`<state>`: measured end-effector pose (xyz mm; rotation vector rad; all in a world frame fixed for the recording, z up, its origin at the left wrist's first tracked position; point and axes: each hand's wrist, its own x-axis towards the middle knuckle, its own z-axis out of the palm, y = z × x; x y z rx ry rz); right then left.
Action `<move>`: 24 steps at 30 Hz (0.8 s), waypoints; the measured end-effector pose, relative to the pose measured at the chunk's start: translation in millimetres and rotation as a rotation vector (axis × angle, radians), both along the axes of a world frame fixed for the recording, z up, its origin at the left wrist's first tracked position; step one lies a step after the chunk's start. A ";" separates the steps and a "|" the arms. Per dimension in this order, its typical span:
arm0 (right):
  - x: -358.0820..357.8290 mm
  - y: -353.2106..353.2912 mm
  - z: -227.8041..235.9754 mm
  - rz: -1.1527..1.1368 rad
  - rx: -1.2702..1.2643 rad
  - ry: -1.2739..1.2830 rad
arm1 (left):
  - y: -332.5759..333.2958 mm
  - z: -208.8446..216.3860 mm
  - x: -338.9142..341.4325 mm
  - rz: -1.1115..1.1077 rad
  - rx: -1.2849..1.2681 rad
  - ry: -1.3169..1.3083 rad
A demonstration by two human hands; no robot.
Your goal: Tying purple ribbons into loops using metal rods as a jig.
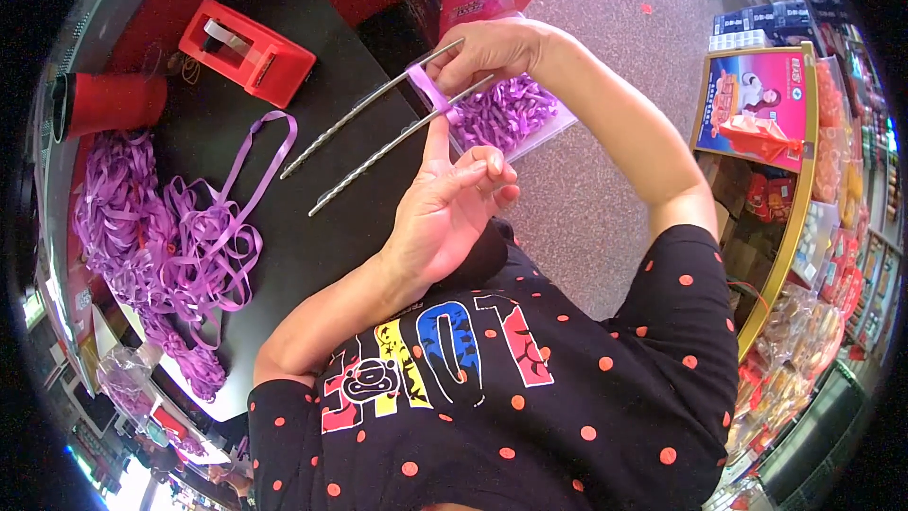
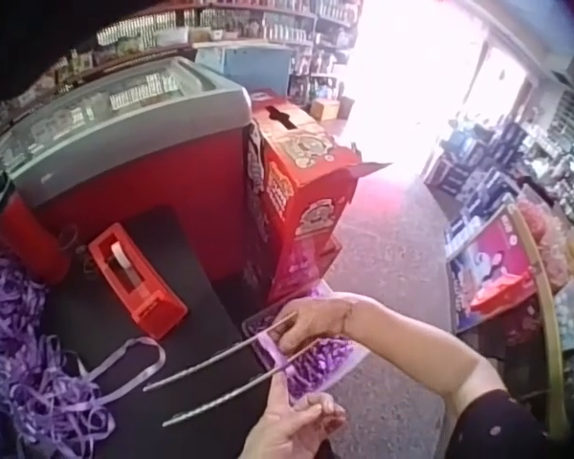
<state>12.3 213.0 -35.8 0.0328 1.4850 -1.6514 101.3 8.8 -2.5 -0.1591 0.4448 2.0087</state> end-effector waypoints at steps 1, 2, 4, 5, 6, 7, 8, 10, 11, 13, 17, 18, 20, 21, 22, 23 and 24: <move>1.4 1.7 3.1 -0.034 0.035 -0.049 | 0.2 0.3 0.4 -0.001 -0.014 0.004; 1.3 0.4 8.4 -0.068 0.071 -0.099 | 0.0 -0.1 0.6 -0.001 -0.012 0.006; 7.7 -8.0 22.4 -0.141 0.143 -0.138 | -0.8 -1.1 0.9 -0.001 -0.020 0.027; 10.5 -11.1 27.8 -0.218 0.216 -0.179 | -0.6 -1.4 1.1 -0.002 -0.018 0.030; 11.3 -10.4 28.7 -0.219 0.217 -0.177 | -0.6 -1.6 1.3 -0.003 -0.017 0.030; 12.3 -8.2 29.1 -0.222 0.171 -0.212 | -0.6 -2.1 1.5 -0.003 -0.016 0.031; 14.0 -5.3 29.3 -0.228 0.125 -0.249 | -0.1 -3.1 2.3 -0.006 -0.013 0.033; 15.8 0.9 21.0 -0.241 0.141 -0.263 | 1.3 -6.0 4.1 -0.007 -0.010 0.041; 14.9 -0.6 21.5 -0.245 0.154 -0.279 | 0.8 -6.5 4.2 -0.002 -0.010 0.043; 16.3 0.4 31.2 -0.275 0.111 -0.302 | 0.1 -7.5 4.1 0.009 0.015 0.028; 21.7 -3.1 38.3 -0.347 0.103 -0.301 | 2.5 -9.7 6.2 0.020 0.036 0.018; 22.8 -4.7 39.1 -0.349 0.104 -0.300 | 3.1 -9.9 6.4 0.032 0.039 0.013; 24.4 -7.5 40.6 -0.399 0.156 -0.262 | 3.4 -9.8 6.3 0.043 0.042 0.008; 24.6 -7.3 40.6 -0.400 0.157 -0.261 | 3.2 -9.7 6.0 0.044 0.049 0.005; 24.2 -6.9 40.0 -0.380 0.142 -0.240 | 2.9 -9.5 5.8 0.045 0.055 0.002; 23.9 -5.9 38.9 -0.360 0.126 -0.219 | 3.2 -9.7 6.0 0.045 0.056 0.002; 23.8 -2.6 35.3 -0.360 0.126 -0.219 | 3.4 -10.0 6.2 0.045 0.054 0.008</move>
